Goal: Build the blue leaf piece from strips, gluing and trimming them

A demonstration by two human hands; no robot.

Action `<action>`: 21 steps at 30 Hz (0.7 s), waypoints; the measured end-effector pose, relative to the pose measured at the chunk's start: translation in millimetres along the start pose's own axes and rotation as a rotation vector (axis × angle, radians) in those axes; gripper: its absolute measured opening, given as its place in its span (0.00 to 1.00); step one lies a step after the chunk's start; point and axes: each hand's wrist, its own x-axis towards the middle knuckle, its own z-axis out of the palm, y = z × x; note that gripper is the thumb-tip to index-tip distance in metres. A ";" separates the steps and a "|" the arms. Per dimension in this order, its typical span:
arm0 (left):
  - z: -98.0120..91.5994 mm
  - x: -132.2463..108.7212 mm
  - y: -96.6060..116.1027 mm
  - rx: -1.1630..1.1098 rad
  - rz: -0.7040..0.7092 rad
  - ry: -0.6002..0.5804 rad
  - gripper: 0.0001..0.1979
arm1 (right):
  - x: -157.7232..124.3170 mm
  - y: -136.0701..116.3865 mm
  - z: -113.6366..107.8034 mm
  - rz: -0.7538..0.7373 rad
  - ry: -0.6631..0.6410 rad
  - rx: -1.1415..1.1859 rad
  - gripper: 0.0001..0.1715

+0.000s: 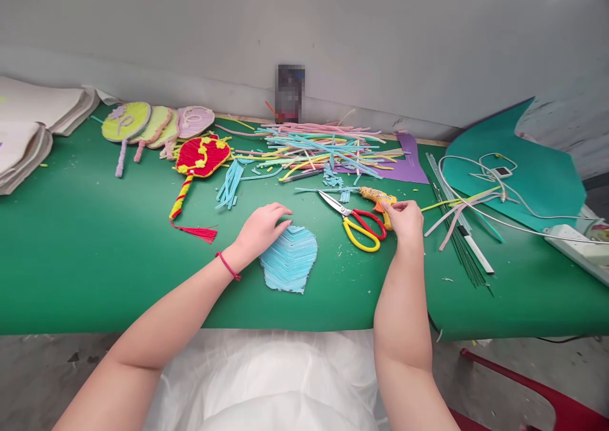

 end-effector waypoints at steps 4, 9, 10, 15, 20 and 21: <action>5.5 -8.3 14.5 0.219 0.116 -0.153 0.26 | 3.9 7.9 -0.6 0.049 0.004 -0.069 0.23; 11.4 -23.9 20.4 0.327 0.200 -0.335 0.34 | 8.4 8.5 1.7 0.162 -0.123 -0.072 0.24; 12.5 -25.9 19.6 0.334 0.201 -0.358 0.34 | 8.6 7.7 3.5 0.166 -0.144 -0.062 0.24; 13.1 -25.2 18.7 0.318 0.204 -0.392 0.33 | 6.1 3.4 13.9 0.078 -0.129 -0.084 0.24; -1.2 -12.0 20.0 0.224 0.115 -0.055 0.20 | 5.8 2.0 22.6 -0.035 -0.072 -0.148 0.22; -4.9 -9.6 18.0 0.195 0.050 0.024 0.18 | 6.5 2.5 23.8 -0.042 -0.064 -0.145 0.22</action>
